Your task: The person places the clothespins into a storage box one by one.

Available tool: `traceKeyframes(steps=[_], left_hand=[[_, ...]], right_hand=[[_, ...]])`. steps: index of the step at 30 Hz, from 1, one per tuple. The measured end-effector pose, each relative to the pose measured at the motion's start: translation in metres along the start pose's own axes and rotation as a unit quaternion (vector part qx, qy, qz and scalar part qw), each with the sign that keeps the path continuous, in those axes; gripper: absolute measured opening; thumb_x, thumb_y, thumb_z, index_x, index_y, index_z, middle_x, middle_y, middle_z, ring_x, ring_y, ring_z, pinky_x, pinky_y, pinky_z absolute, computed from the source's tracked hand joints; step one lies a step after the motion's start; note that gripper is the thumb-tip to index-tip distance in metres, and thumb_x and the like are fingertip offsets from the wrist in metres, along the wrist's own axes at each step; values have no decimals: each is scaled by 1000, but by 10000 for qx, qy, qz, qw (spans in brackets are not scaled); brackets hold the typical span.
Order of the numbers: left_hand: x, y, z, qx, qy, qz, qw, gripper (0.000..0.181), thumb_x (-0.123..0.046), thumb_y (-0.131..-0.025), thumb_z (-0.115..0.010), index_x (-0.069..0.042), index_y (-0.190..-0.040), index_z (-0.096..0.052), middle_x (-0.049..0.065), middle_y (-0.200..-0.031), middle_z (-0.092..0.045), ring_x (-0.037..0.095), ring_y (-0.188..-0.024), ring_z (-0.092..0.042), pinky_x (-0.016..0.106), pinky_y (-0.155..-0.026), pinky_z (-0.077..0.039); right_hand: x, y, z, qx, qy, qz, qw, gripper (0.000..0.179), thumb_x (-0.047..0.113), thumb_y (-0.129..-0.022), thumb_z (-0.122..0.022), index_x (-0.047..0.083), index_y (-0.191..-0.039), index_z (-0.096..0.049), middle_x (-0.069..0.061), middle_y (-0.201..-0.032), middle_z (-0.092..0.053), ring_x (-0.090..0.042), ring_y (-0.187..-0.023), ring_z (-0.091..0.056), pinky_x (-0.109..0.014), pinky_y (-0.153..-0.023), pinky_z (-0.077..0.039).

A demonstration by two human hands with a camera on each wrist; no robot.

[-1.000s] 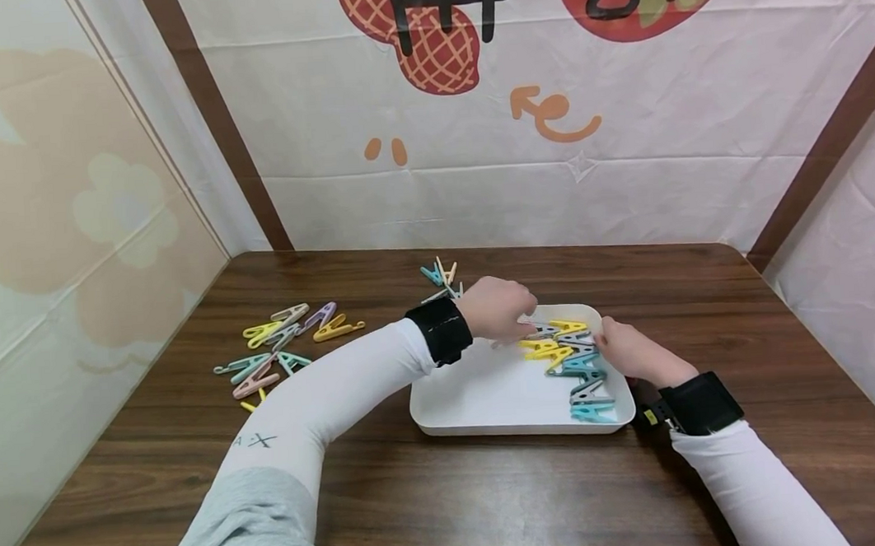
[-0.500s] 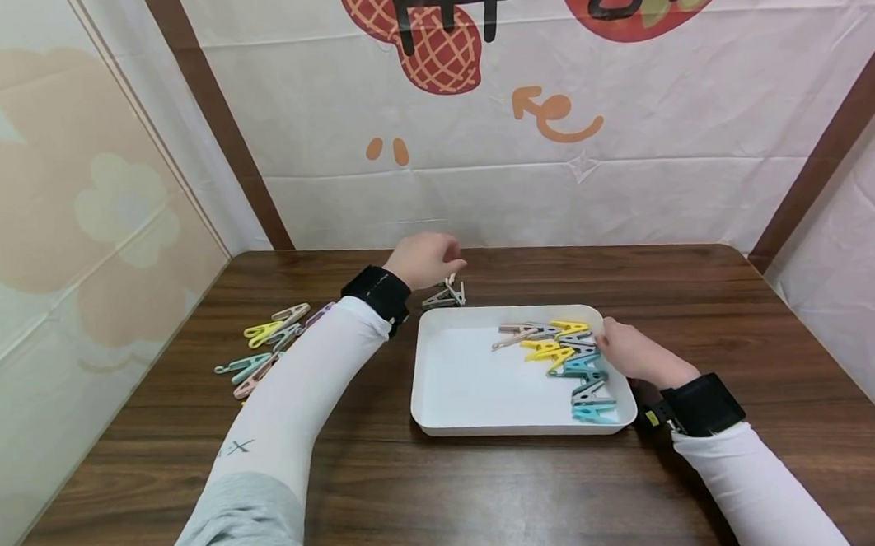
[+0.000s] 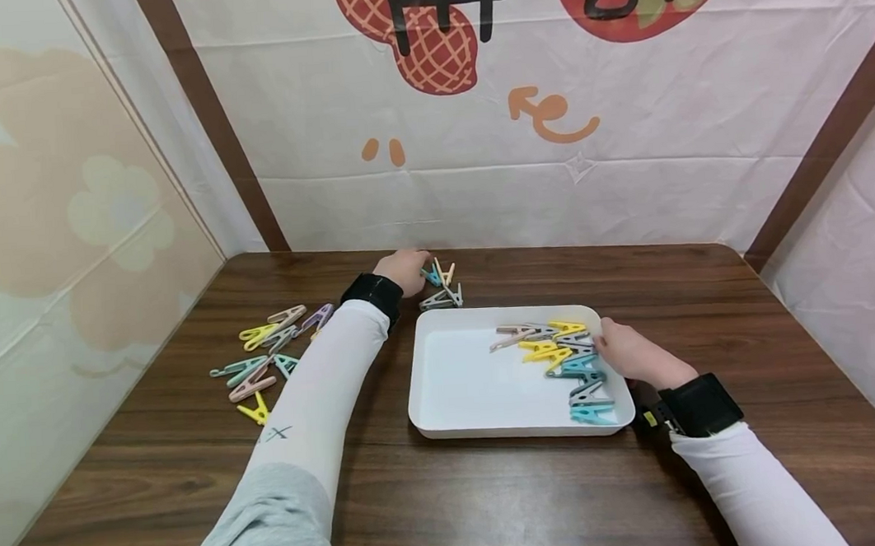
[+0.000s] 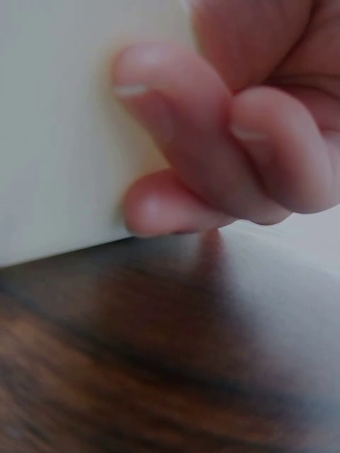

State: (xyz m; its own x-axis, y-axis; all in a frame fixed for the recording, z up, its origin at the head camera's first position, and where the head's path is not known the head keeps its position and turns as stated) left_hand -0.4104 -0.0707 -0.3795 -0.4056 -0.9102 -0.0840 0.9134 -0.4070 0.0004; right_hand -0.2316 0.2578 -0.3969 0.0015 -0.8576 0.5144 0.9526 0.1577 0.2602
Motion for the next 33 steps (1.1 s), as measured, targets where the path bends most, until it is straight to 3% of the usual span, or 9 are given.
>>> traceKeyframes(steps=[6, 14, 22, 33], left_hand=[[-5, 0, -1, 487, -350, 141, 9981, 55, -5, -92, -52, -15, -145, -45, 16, -146, -41, 32, -133, -37, 46, -98, -42], [-7, -3, -6, 665, -717, 93, 9952, 51, -12, -95, -54, -14, -145, -45, 17, -144, -42, 35, -130, -38, 47, -97, -42], [-6, -7, -7, 211, -1063, -43, 9941, 41, -11, -91, -63, -8, -132, -59, 17, -126, -56, 33, -118, -50, 46, -88, -48], [-1, -3, -10, -94, -989, -187, 9949, 19, -2, -89, -64, -6, -107, -68, 9, -97, -70, 22, -88, -64, 38, -75, -52]], right_hand=[[1, -1, 0, 10, 44, -24, 10000, 40, 13, -105, -33, -16, -134, -27, -23, -98, -52, -20, -51, -50, -33, -45, -44], [2, -3, 0, 57, 53, -74, 9999, 41, 13, -106, -32, -15, -135, -26, -22, -98, -52, -21, -52, -50, -33, -46, -44], [1, -1, 1, 54, 69, -89, 9999, 41, 12, -105, -34, -16, -134, -27, -23, -100, -51, -21, -59, -52, -33, -48, -44], [0, -1, 2, 76, 72, -78, 9999, 40, 12, -105, -33, -16, -134, -27, -21, -97, -51, -21, -55, -51, -33, -47, -44]])
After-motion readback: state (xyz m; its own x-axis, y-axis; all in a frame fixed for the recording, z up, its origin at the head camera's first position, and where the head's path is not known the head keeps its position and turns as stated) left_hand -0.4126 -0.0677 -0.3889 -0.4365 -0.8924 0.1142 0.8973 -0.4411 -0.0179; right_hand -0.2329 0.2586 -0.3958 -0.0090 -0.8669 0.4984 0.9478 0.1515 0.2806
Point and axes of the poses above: each hand's wrist, its own y-axis away from the middle knuckle, its own z-axis out of the back of the hand, x = y × z, the point moved 2 cm from there along -y, towards the middle knuckle
